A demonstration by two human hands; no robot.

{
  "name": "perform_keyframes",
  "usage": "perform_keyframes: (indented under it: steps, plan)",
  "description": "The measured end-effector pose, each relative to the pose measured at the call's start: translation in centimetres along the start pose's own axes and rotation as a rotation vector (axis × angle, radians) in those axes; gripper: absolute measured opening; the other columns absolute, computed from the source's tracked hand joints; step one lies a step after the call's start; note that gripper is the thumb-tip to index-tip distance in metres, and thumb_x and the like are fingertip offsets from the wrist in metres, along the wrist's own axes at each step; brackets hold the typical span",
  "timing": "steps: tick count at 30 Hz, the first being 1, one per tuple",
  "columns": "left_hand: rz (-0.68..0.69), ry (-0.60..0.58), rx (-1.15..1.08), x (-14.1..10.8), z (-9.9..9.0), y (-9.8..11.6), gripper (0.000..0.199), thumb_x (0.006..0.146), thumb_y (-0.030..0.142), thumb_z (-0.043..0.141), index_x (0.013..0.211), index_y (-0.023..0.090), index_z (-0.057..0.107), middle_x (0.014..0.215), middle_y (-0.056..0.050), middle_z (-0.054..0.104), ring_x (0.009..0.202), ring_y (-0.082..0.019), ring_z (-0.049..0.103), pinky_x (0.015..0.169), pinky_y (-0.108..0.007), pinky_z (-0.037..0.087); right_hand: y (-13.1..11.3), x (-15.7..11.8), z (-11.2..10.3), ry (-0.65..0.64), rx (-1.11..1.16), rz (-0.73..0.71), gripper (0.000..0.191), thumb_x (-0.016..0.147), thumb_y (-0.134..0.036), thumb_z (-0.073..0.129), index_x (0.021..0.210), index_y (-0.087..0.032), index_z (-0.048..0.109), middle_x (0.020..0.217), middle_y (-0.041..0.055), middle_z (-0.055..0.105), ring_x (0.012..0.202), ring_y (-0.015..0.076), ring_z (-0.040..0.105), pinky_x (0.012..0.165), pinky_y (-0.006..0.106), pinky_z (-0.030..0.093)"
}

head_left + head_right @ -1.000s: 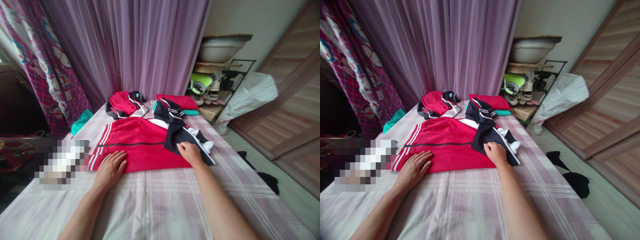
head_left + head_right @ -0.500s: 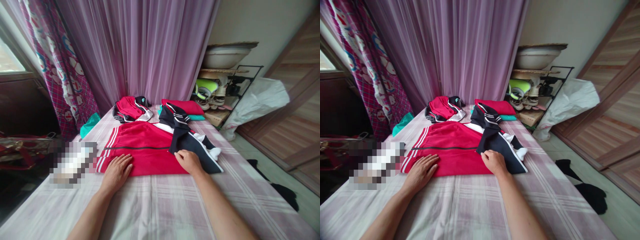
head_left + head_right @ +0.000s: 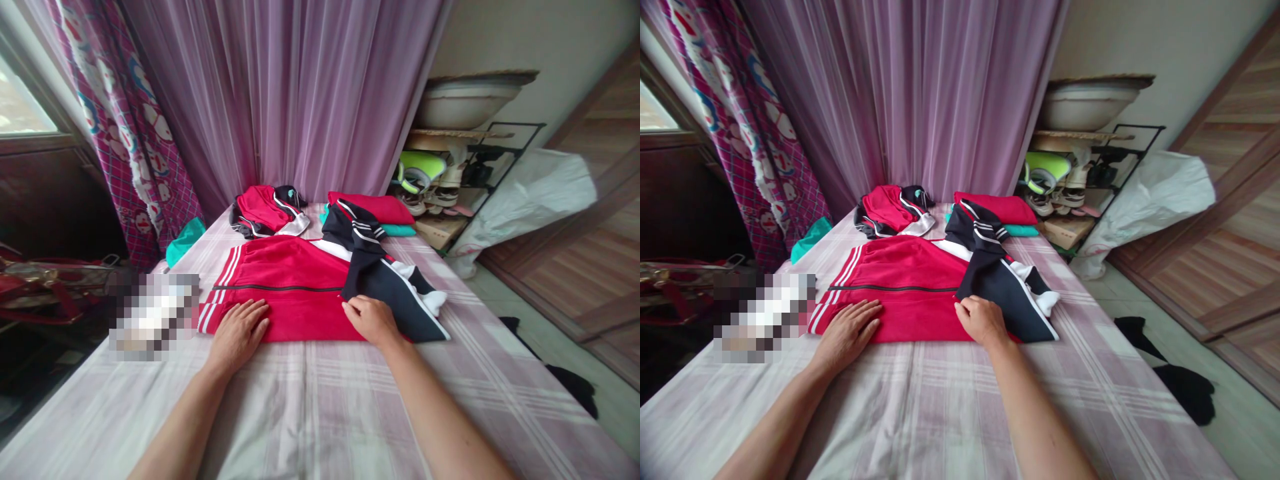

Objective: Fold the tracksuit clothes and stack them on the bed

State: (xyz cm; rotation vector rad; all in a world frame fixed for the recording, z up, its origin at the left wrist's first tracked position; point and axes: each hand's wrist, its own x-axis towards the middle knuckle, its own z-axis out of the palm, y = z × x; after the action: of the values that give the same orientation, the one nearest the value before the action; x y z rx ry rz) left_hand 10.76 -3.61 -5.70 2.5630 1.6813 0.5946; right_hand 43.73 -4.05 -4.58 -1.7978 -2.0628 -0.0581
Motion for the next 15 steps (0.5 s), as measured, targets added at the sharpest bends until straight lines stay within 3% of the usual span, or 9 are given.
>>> perform_keyframes:
  steps: [3,9,12,15]
  plan:
    - [-0.002,-0.012,0.009,0.0,0.0,0.0,0.051,0.098,0.052,0.034,0.128,0.024,0.066,0.135,-0.007,0.065,0.131,-0.029,0.054,0.111,-0.052,0.041,0.9,0.3,0.0,-0.016,-0.024,0.064,0.036,0.094,-0.035,0.047,0.068,-0.022,0.067,0.078,0.0054,0.072,0.065,0.0156,0.060,0.058,0.029,0.027]
    - [0.000,-0.009,0.008,0.0,0.0,0.0,0.052,0.098,0.053,0.034,0.128,0.024,0.066,0.134,-0.007,0.065,0.130,-0.030,0.055,0.111,-0.053,0.041,5.8,0.3,-0.1,0.150,-0.043,0.301,0.038,0.093,-0.038,0.044,0.072,-0.020,0.070,0.078,0.0085,0.073,0.067,0.0184,0.060,0.059,0.029,0.030]
    - [0.004,0.011,0.005,0.0,0.0,0.0,0.050,0.098,0.052,0.035,0.126,0.025,0.067,0.133,-0.007,0.066,0.128,-0.029,0.057,0.111,-0.052,0.041,6.2,1.6,-0.5,0.223,0.028,0.300,0.031,0.091,-0.034,0.045,0.089,-0.021,0.074,0.090,0.0080,0.075,0.077,0.0205,0.063,0.064,0.029,0.036]
    - [0.008,0.020,0.003,0.0,0.1,-0.1,0.049,0.098,0.052,0.036,0.126,0.026,0.067,0.133,-0.007,0.066,0.127,-0.029,0.058,0.110,-0.052,0.042,6.1,4.7,-1.5,0.268,0.071,0.362,0.034,0.089,-0.030,0.049,0.114,-0.021,0.069,0.099,0.0073,0.075,0.086,0.0226,0.064,0.069,0.030,0.040]
